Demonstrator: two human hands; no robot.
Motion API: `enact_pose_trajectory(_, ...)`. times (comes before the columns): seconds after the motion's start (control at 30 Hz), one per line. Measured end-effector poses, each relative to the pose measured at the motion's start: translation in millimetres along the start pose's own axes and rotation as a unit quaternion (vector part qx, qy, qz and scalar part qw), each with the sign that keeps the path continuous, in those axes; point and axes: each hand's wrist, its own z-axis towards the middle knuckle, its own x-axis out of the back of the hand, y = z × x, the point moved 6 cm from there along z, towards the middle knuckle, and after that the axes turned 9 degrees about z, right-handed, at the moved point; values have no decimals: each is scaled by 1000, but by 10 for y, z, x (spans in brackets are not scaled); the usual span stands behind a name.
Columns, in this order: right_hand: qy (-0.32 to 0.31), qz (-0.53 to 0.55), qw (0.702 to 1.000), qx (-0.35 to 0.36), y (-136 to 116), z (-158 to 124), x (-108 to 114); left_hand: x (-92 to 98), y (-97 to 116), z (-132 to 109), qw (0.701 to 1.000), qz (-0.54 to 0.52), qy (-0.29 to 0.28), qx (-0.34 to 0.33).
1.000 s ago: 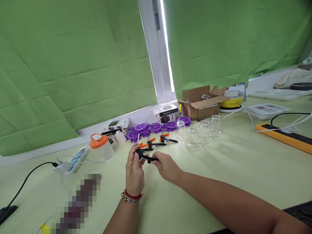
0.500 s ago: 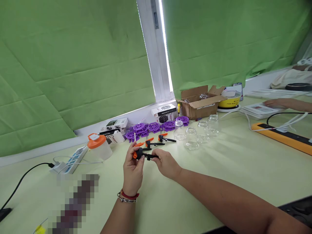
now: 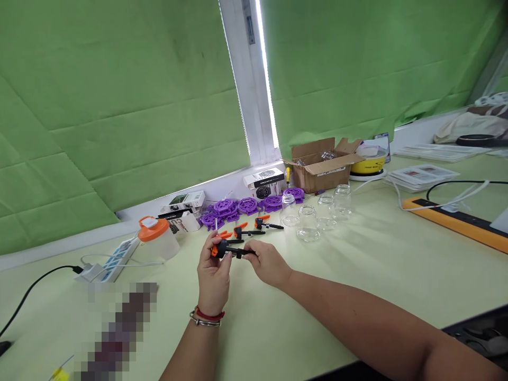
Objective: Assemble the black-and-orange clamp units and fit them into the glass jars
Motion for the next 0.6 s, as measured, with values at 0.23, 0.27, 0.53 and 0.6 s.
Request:
enact_pose_trajectory(0.23, -3, -6, 999, -34, 49, 8, 8, -20, -117, -12, 999, 26, 4, 22)
enact_pose_trajectory(0.27, -7, -6, 999, -36, 60, 12, 5, -21, -120, -12, 999, 41, 2, 24)
enact_pose_trajectory(0.53, -39, 85, 993, -69, 170, 17, -24, 47, -135, 56, 982, 188, -17, -5)
enact_pose_trajectory(0.6, -50, 132, 987, -82, 203, 15, -45, 66, -107, 67, 971, 234, -11, -36)
